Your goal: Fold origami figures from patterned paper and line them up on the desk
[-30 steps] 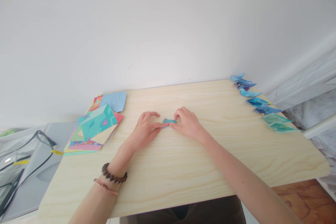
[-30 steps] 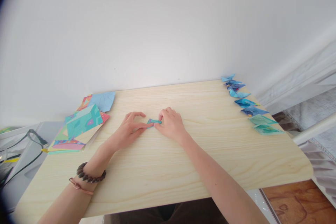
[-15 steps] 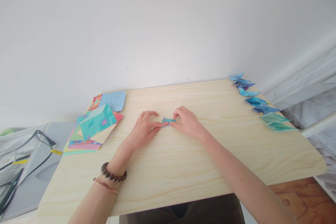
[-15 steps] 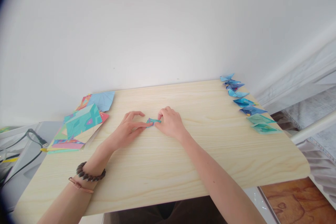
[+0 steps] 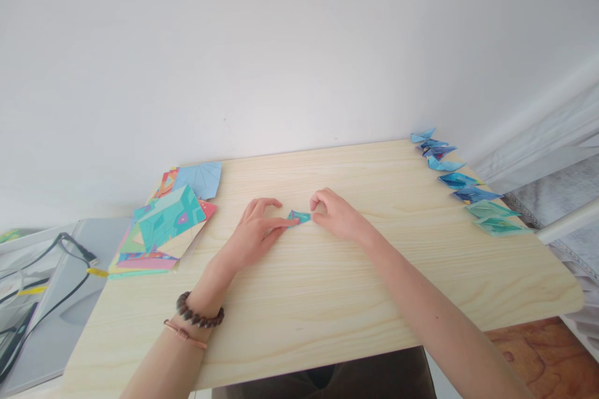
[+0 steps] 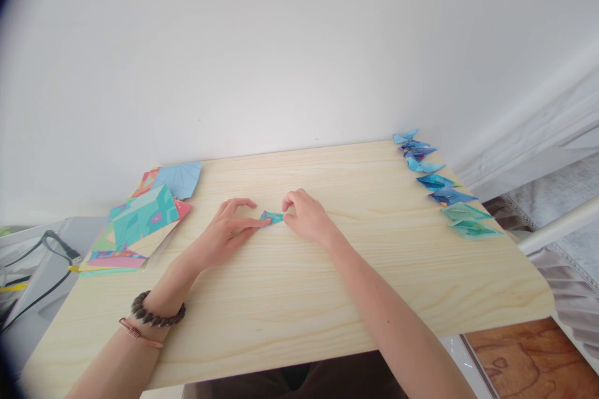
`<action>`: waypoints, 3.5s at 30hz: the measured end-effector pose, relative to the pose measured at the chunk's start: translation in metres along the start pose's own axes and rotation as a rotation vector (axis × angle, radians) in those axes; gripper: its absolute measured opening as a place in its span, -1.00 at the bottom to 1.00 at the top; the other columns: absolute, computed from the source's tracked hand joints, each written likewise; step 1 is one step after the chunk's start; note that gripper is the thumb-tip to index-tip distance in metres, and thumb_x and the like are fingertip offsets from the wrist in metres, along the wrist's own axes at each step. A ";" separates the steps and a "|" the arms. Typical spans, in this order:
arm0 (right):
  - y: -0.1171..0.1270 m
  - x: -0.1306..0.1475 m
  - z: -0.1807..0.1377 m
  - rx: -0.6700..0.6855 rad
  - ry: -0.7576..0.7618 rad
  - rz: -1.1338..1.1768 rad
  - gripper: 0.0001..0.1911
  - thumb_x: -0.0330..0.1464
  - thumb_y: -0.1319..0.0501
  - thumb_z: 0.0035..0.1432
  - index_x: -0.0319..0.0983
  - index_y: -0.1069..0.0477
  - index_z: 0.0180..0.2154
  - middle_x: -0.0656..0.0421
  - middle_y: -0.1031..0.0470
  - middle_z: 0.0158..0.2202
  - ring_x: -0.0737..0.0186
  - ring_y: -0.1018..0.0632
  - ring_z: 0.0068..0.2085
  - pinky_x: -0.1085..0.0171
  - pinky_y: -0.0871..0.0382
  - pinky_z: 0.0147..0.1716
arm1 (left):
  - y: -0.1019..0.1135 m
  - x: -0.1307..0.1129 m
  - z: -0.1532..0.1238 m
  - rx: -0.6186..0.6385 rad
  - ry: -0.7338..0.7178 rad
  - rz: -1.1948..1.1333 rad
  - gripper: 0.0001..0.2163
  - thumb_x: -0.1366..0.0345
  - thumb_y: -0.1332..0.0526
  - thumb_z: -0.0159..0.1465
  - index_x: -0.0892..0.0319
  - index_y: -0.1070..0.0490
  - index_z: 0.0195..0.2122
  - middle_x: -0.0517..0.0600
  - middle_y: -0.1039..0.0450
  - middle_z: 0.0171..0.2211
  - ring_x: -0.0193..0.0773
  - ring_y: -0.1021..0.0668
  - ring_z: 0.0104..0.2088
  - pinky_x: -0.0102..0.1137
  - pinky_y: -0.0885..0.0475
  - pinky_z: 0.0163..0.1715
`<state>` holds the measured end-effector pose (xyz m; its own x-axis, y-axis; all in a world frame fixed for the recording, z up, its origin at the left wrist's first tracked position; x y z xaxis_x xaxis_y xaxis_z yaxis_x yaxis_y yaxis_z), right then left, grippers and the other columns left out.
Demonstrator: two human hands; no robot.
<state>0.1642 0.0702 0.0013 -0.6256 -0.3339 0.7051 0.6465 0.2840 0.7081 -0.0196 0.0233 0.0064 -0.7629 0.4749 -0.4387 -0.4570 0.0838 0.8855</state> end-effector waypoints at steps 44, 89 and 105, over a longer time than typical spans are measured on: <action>-0.024 0.018 -0.006 -0.143 -0.008 0.679 -0.73 -0.17 -0.21 0.02 -0.19 -0.37 -0.27 0.21 -0.43 -0.49 0.30 -0.47 -0.47 0.39 -0.28 -0.61 | 0.001 0.004 0.000 -0.157 0.428 -0.691 -0.60 0.07 -0.24 0.10 0.24 -0.45 -0.13 -0.01 -0.55 -0.38 -0.33 -0.48 -0.48 -0.52 -0.28 -0.53; -0.029 0.028 -0.010 0.065 -0.022 0.838 -0.71 -0.15 -0.21 0.05 -0.22 -0.34 -0.28 0.19 -0.42 -0.34 0.39 -0.43 -0.47 0.42 -0.24 -0.62 | 0.000 0.004 0.000 -0.170 0.229 -0.966 -0.62 0.29 -0.33 0.06 0.20 -0.36 -0.09 0.07 -0.45 -0.22 -0.17 -0.48 -0.18 -0.36 -0.43 -0.28; -0.027 0.024 -0.008 0.156 -0.102 0.958 -0.61 -0.21 -0.34 -0.12 -0.25 -0.40 -0.24 0.20 -0.43 -0.40 0.49 -0.30 -0.57 0.42 -0.06 -0.66 | -0.002 -0.004 0.003 -0.137 0.116 -1.252 -0.56 0.14 -0.36 0.02 0.19 -0.26 -0.14 0.02 -0.37 -0.28 -0.25 -0.45 -0.25 -0.37 -0.38 -0.27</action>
<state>0.1353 0.0471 -0.0006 0.0952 0.1777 0.9795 0.8405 0.5129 -0.1747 -0.0149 0.0240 0.0071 0.1928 0.0563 -0.9796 -0.9315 0.3243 -0.1647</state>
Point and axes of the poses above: each hand's wrist, its own z-axis towards the middle knuckle, its own y-axis out of the back of the hand, x = y × z, the point moved 4 cm from there along z, towards the middle knuckle
